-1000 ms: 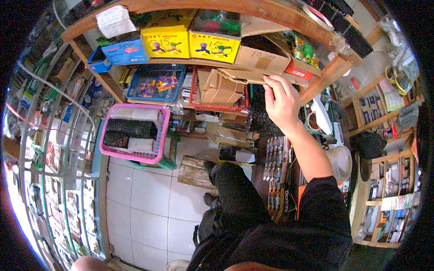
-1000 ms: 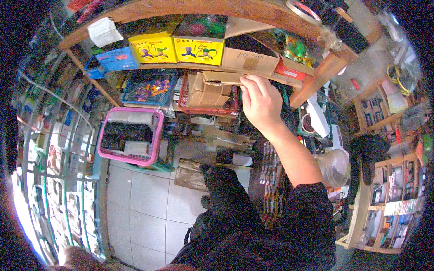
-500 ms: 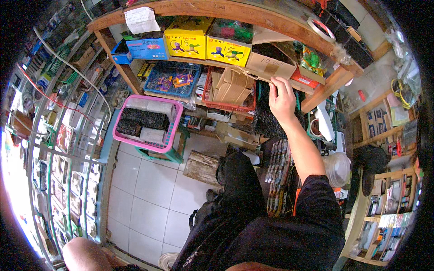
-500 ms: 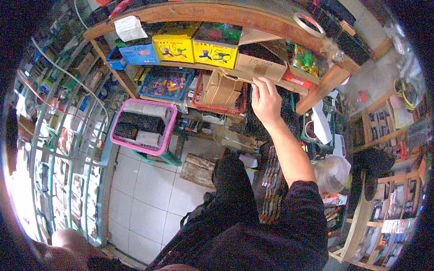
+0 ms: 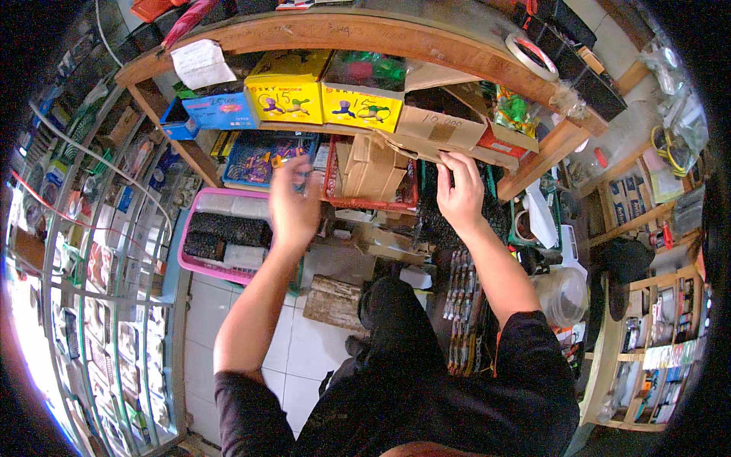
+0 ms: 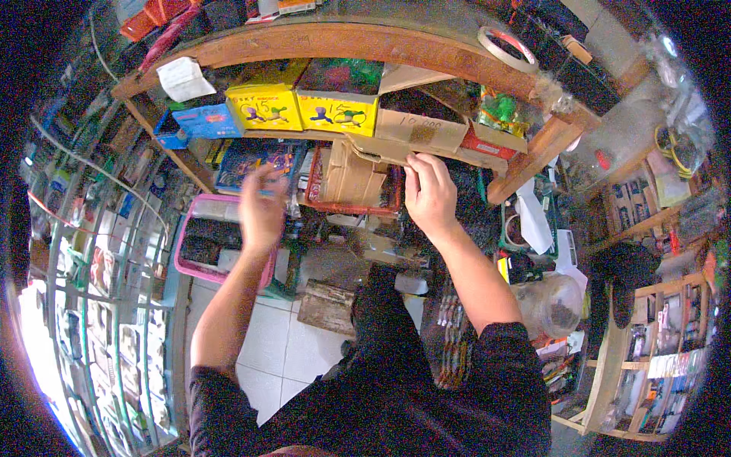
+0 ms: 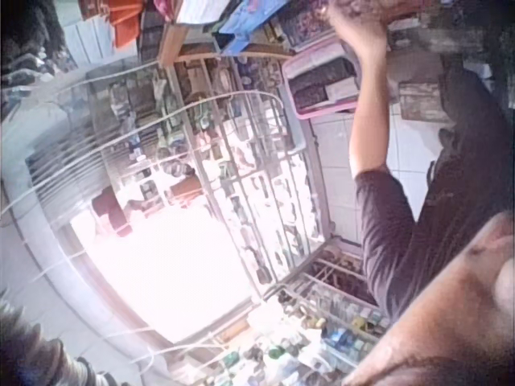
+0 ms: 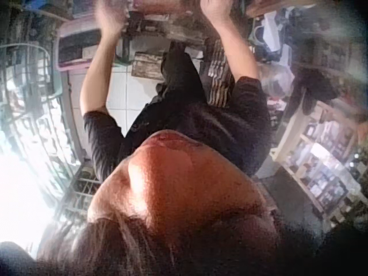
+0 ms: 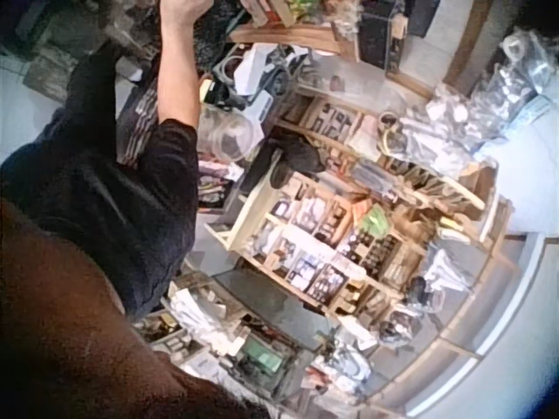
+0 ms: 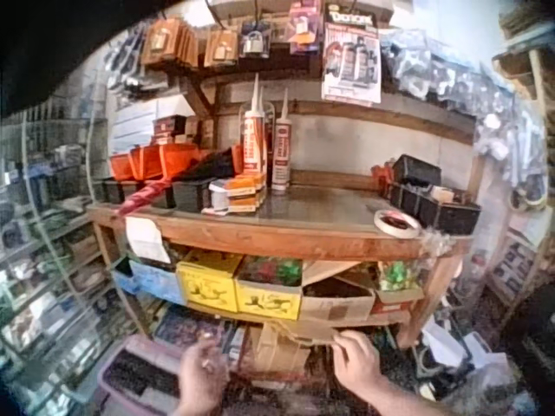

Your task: The person assembles a small cardboard box by folding the flaps and securing them with tape using scissors and a roll of double-sided tape.

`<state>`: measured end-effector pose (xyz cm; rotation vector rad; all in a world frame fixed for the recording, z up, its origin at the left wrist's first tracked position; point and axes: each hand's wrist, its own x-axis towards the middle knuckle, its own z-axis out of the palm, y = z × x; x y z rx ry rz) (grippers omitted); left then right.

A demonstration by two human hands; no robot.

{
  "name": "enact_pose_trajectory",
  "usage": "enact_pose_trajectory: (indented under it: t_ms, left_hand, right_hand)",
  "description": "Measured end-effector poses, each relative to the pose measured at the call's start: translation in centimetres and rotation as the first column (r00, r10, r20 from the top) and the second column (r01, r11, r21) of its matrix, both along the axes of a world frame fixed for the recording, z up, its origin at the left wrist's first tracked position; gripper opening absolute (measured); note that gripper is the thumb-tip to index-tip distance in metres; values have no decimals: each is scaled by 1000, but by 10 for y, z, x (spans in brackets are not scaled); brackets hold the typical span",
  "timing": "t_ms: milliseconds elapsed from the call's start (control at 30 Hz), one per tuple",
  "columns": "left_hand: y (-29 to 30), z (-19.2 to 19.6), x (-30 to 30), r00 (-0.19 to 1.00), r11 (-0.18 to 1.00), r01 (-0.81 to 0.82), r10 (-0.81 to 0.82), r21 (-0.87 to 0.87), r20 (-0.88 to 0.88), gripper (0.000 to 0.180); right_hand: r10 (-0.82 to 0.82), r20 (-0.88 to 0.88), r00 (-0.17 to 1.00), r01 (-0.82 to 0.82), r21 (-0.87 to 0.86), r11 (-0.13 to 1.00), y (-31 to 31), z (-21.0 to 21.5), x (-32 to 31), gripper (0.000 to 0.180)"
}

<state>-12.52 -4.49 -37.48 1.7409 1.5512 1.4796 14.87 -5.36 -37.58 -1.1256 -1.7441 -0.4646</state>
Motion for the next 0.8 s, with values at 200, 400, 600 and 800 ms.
enact_pose_trajectory:
  t_ms: [200,400,600,800]
  left_hand:
    - [108,-128,79,999,996,34,-35,-82,-11,41]
    - [111,-137,90,991,932,132,-119,-338,60,38]
    - [124,-149,90,946,931,231,-147,-284,289,31]
    - [126,-153,90,948,933,247,-177,-263,264,33]
  right_hand:
    - [-23,-16,1000,22,-5,1000,-2,-2,1,18]
    - [-60,-79,995,61,3,998,-18,-7,6,18]
    - [-90,-316,945,65,-90,994,-31,-25,-1,17]
    - [-128,-243,962,78,-204,976,-31,-30,12,12]
